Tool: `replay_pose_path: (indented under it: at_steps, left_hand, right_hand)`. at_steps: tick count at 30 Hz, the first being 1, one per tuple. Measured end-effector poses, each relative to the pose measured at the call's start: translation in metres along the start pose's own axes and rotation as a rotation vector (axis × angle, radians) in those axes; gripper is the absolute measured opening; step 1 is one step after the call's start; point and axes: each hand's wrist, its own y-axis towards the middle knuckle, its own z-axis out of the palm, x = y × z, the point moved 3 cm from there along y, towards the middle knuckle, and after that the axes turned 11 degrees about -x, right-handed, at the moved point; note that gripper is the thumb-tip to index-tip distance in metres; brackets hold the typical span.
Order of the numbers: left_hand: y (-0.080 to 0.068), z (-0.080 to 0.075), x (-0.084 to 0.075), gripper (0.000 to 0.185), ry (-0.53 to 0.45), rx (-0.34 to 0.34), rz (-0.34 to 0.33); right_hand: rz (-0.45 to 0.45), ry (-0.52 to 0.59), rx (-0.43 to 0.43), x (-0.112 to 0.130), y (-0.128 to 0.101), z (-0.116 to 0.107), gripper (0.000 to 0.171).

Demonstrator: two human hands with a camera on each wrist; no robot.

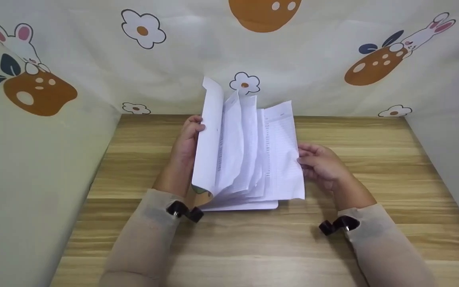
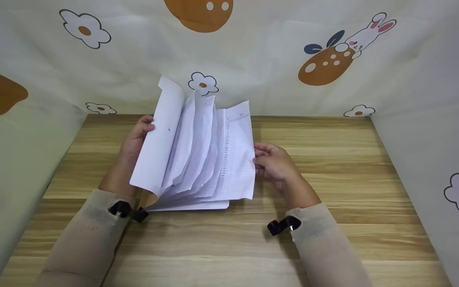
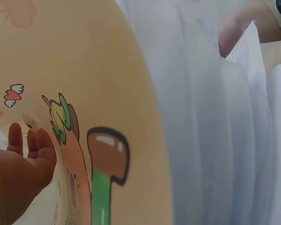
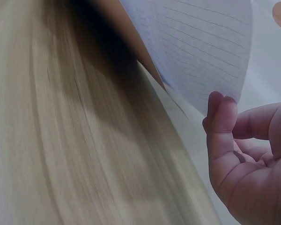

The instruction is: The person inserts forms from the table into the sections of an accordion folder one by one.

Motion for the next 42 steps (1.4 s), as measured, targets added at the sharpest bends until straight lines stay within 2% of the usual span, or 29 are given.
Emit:
replay_pose_path:
  at_steps: [7,17,28,33,42]
  left_hand:
    - [-0.002,0.001,-0.001,0.017,0.018,0.004,0.005]
    - [-0.002,0.000,0.001,0.017,-0.002,0.031,0.010]
    - [-0.001,0.000,0.001,0.017,-0.006,0.025,0.010]
    - [-0.001,0.000,0.002,0.018,-0.002,0.010,0.017]
    - [-0.001,0.000,0.002,0.018,0.000,0.022,0.005]
  right_hand:
    - [0.029,-0.030,-0.004,-0.001,0.009,0.015,0.061]
    - [0.002,-0.054,-0.003,0.001,0.018,0.040,0.061]
    - [0.010,-0.113,-0.031,0.003,0.023,0.066,0.062]
    - [0.022,-0.097,-0.031,0.002,0.025,0.069,0.060]
    - [-0.020,-0.099,-0.035,0.004,0.025,0.066,0.059]
